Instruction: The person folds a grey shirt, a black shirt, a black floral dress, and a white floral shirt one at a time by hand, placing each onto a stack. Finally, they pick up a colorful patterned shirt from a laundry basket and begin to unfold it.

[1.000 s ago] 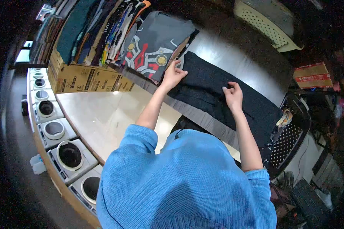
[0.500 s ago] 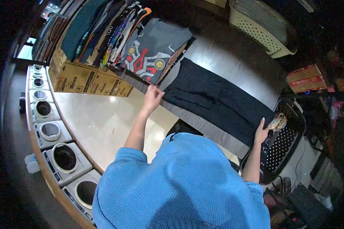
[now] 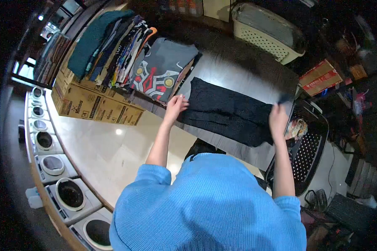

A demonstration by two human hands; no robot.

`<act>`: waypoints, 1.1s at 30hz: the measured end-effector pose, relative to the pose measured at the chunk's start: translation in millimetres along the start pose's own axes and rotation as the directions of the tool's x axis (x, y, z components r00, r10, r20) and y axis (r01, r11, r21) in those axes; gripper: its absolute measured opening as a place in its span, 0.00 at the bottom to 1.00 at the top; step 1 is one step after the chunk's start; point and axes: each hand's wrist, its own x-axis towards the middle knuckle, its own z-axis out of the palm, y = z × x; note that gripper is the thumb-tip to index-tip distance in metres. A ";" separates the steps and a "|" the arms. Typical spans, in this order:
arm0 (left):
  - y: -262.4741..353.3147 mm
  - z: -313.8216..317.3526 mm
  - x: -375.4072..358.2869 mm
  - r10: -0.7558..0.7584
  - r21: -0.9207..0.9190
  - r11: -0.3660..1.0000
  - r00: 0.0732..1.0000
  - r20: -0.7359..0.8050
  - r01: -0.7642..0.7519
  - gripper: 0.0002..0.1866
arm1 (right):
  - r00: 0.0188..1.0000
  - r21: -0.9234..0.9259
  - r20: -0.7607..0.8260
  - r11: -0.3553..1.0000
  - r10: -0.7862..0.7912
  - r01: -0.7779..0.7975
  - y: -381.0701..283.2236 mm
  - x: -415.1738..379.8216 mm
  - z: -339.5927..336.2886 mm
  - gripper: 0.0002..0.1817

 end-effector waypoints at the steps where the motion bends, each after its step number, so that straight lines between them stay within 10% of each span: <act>1: 7.9 2.8 1.7 -0.067 0.004 0.998 0.992 0.104 0.067 0.40 | 0.992 0.125 0.123 0.992 0.001 -0.016 -30.3 4.3 3.7 0.17; 3: 23.1 9.8 3.7 -0.199 -0.128 0.963 0.946 0.257 0.237 0.45 | 0.965 0.363 0.221 0.930 -0.143 0.055 -77.8 10.2 26.5 0.20; 5: 27.6 12.7 10.6 -0.282 -0.241 0.889 0.880 0.382 0.389 0.53 | 0.919 0.503 0.381 0.856 -0.101 -0.114 -113.8 8.9 51.4 0.23; 6: 22.4 12.4 17.4 -0.293 -0.233 0.890 0.884 0.364 0.391 0.52 | 0.822 0.662 0.569 0.614 -0.038 -0.429 -143.6 2.2 35.4 0.23; 13: -16.1 13.3 44.6 -0.325 0.183 0.934 0.942 0.079 0.307 0.29 | 0.947 0.221 0.311 0.963 0.078 -0.152 4.3 -2.2 114.2 0.27; 14: -30.7 10.3 56.5 -0.270 0.225 0.942 0.960 0.078 0.247 0.27 | 0.885 0.167 0.399 0.930 0.240 -0.328 -5.8 -13.3 93.1 0.32; 15: -42.1 8.3 64.7 -0.215 0.269 0.945 0.973 0.079 0.187 0.25 | 0.972 0.064 0.217 0.992 0.090 -0.106 29.9 -25.4 117.7 0.27; 18: -36.3 15.1 57.7 0.020 0.406 0.913 0.999 0.050 -0.039 0.21 | 0.619 0.211 0.656 0.683 0.432 -0.699 7.4 -39.7 113.5 0.26; 21: -23.2 20.7 39.4 0.414 0.561 0.758 0.910 -0.017 -0.334 0.24 | 0.613 0.411 0.648 0.469 0.453 -0.782 -28.4 -45.0 132.6 0.28; 24: 29.1 20.7 -1.9 0.610 0.716 0.555 0.792 -0.005 -0.423 0.31 | 0.891 0.470 0.408 0.791 0.199 -0.392 -86.7 -20.8 129.8 0.22; 26: 7.2 20.8 14.0 0.161 0.156 0.974 0.987 0.027 -0.164 0.32 | 0.968 0.344 0.248 0.938 -0.046 -0.044 -172.6 -3.6 99.1 0.18; 27: 55.6 19.3 -9.0 -0.339 -0.050 0.936 0.931 0.133 0.348 0.36 | 0.944 0.343 0.301 0.939 -0.133 0.023 -219.1 -1.7 79.8 0.17; 29: 72.6 5.8 0.4 -0.489 -0.335 0.590 0.656 0.575 0.734 0.36 | 0.850 0.424 0.445 0.902 -0.282 0.077 -290.4 -10.2 53.9 0.15; 33: 70.4 -8.2 26.7 -0.233 -0.442 0.348 0.533 0.814 0.827 0.36 | 0.456 0.373 0.644 0.772 -0.614 0.514 -352.7 -42.4 41.6 0.20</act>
